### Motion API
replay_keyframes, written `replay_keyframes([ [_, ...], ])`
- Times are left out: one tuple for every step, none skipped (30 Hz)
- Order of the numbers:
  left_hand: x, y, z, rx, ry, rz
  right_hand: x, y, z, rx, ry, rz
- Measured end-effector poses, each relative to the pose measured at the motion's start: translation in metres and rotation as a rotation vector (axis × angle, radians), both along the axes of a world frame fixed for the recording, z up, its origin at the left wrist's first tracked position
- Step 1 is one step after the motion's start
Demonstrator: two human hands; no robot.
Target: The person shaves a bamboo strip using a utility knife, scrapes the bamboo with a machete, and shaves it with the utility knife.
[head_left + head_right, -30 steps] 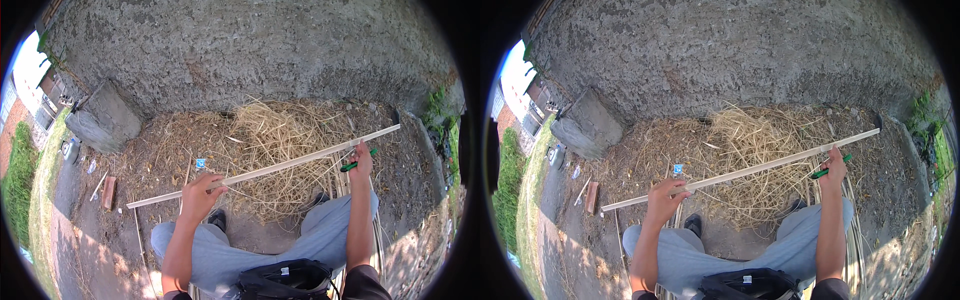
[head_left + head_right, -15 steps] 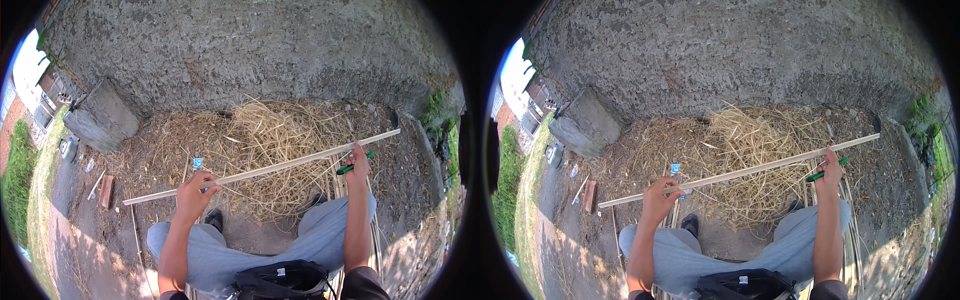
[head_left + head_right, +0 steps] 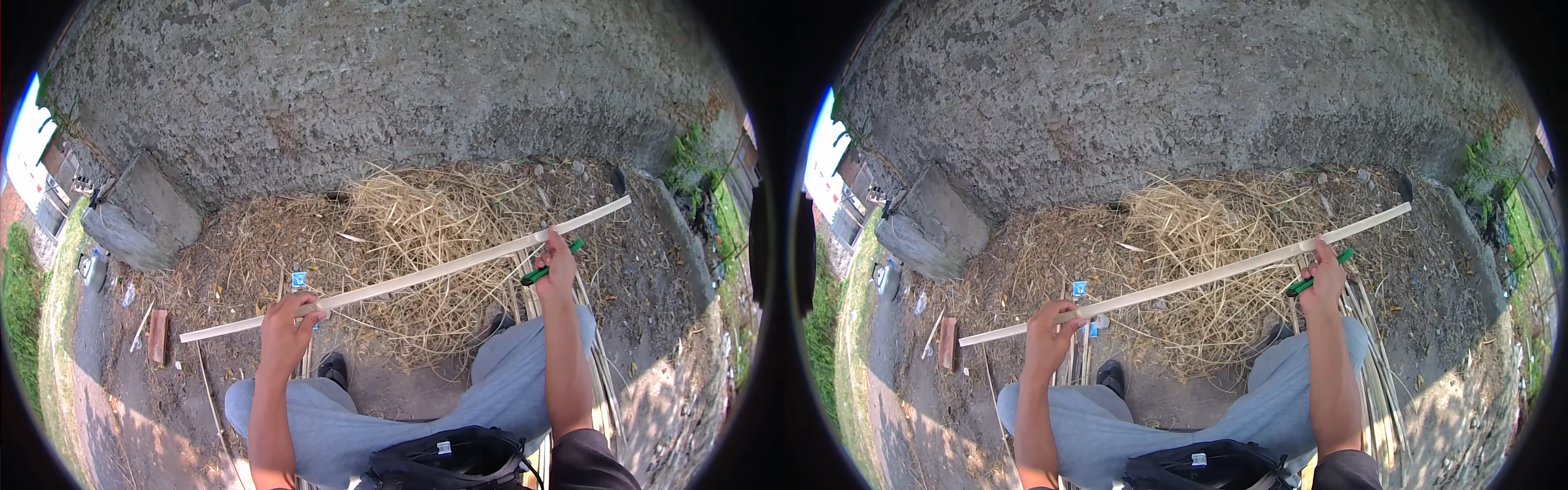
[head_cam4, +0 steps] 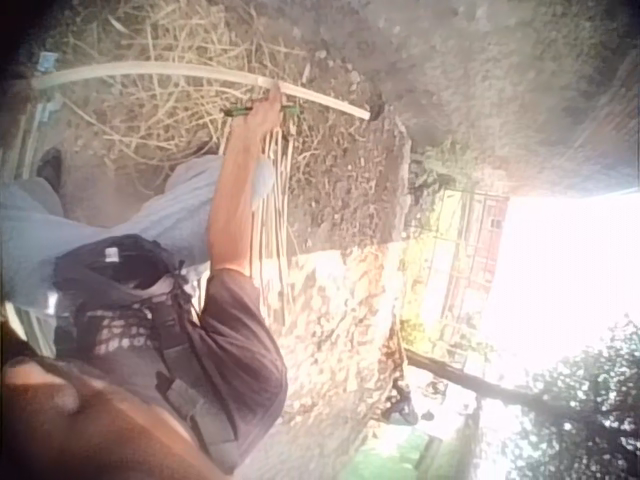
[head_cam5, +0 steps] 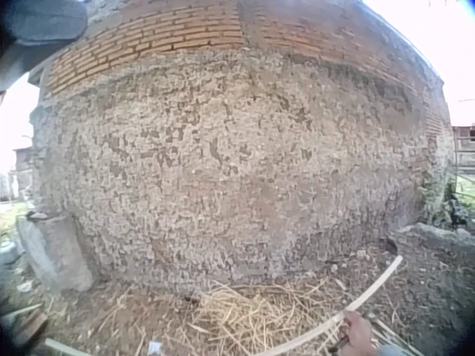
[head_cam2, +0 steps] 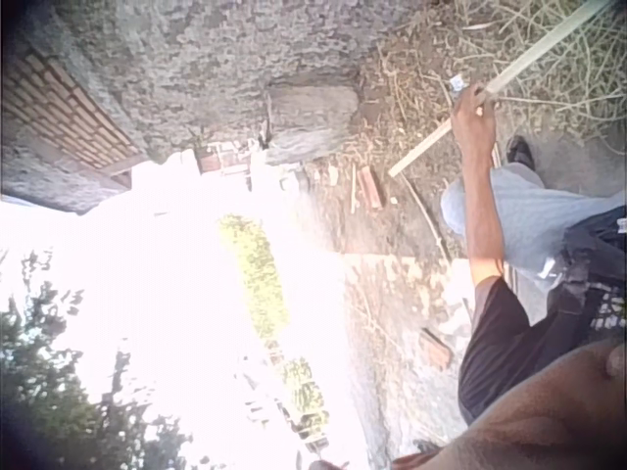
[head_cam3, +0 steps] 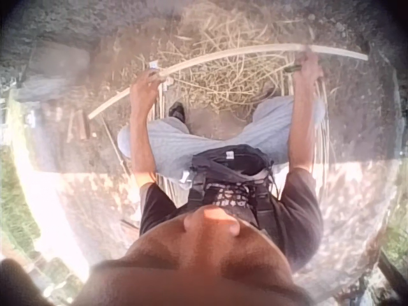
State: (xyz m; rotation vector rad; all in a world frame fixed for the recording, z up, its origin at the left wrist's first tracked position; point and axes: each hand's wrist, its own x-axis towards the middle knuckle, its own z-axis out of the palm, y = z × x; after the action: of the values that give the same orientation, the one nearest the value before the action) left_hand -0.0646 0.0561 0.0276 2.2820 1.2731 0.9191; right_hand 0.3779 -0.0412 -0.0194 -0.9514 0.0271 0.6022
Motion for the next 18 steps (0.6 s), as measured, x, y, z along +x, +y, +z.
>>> replay_keyframes([
  [0.0,0.001,0.0,0.057,0.027,0.013,0.0,-0.001,0.001,0.0,0.0,-0.003],
  [0.0,0.001,-0.002,0.058,0.027,0.011,0.0,-0.001,0.003,0.003,-0.019,0.012],
  [-0.001,0.002,-0.003,0.09,0.032,0.025,-0.002,-0.002,0.006,0.005,-0.037,0.028],
  [-0.003,0.004,-0.005,0.123,0.036,0.039,-0.003,-0.001,0.009,0.005,-0.037,0.028],
  [-0.005,0.005,-0.006,0.123,0.037,0.041,-0.004,-0.001,0.013,0.024,-0.061,0.026],
  [-0.007,0.007,-0.007,0.071,0.049,0.065,-0.006,0.0,0.016,0.042,-0.084,0.024],
  [-0.009,0.009,-0.008,0.02,0.06,0.09,-0.007,0.001,0.017,0.042,-0.083,0.026],
  [-0.01,0.011,-0.008,0.02,0.061,0.093,-0.009,0.002,0.019,0.023,-0.099,0.028],
  [-0.01,0.013,-0.007,-0.089,0.018,0.1,-0.009,0.003,0.02,0.005,-0.117,0.027],
  [-0.011,0.014,-0.007,-0.197,-0.026,0.107,-0.006,0.003,0.016,0.007,-0.118,0.029],
  [-0.013,0.017,-0.01,-0.196,-0.027,0.109,-0.001,0.002,0.009,0.032,-0.064,0.048],
  [-0.014,0.02,-0.013,-0.124,-0.021,0.086,0.001,0.003,0.005,0.057,-0.009,0.068],
  [-0.016,0.021,-0.015,-0.051,-0.015,0.064,0.003,0.004,0.001,0.058,-0.01,0.071],
  [-0.018,0.021,-0.016,-0.05,-0.016,0.068,0.004,0.005,-0.003,0.05,-0.008,0.053],
  [-0.018,0.021,-0.015,-0.084,0.01,0.052,0.004,0.007,-0.003,0.041,-0.005,0.036],
  [-0.019,0.021,-0.013,-0.119,0.036,0.036,0.003,0.008,-0.003,0.041,-0.004,0.041],
  [-0.019,0.019,-0.011,-0.118,0.037,0.041,0.004,0.008,-0.002,0.038,-0.016,0.032],
  [-0.016,0.016,-0.007,-0.133,0.03,-0.016,0.005,0.007,-0.001,0.035,-0.03,0.018],
])
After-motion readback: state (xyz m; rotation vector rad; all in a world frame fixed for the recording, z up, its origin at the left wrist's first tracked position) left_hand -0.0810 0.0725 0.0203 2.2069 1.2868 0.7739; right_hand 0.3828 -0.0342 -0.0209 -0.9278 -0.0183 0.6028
